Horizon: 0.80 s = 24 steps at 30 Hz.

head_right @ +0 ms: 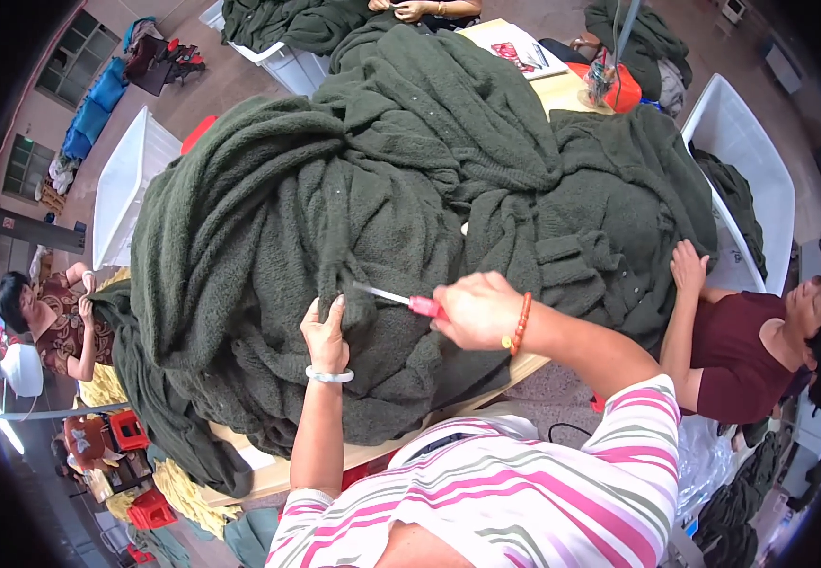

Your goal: Trimming loose threads from green knitted sweaters using small scissors in a factory setting.

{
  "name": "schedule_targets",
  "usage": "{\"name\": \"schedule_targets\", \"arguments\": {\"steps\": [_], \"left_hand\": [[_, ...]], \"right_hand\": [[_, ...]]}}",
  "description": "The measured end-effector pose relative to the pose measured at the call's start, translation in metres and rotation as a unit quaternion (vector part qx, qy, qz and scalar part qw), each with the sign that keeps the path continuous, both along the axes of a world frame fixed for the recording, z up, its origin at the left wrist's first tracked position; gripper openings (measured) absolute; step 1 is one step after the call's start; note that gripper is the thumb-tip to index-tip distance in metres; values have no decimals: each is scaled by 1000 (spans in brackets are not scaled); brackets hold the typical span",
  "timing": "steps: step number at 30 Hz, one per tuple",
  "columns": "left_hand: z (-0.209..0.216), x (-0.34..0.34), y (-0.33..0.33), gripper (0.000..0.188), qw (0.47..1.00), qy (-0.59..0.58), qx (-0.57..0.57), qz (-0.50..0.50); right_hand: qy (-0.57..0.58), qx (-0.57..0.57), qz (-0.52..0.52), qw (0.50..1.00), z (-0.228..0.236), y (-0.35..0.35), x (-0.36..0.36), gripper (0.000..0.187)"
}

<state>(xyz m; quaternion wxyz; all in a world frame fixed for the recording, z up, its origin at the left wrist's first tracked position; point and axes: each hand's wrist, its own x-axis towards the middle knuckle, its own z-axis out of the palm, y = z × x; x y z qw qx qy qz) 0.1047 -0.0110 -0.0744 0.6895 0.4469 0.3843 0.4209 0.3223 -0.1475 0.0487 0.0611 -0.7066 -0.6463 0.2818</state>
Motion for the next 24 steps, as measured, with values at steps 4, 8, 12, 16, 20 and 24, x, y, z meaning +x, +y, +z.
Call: {"name": "schedule_targets", "arguments": {"steps": [4,8,12,16,20,24], "left_hand": [[-5,-3,1,17,999,22,24,-24],[-8,-3,4,18,1000,24,18,-5],[-5,-3,4,19,999,36,24,-12],[-5,-4,3,21,999,43,14,-8],[-6,-5,2,22,1000,17,10,-1],[0,-11,8,22,999,41,-16,-6]], "right_hand": [[3,35,-29,999,0,10,3,30],[30,18,20,999,4,5,-2,28],[19,32,9,999,-5,14,3,29],[42,36,28,998,-9,17,6,30],[54,23,60,996,-9,14,3,29],[46,36,12,998,-13,20,12,28]]}}
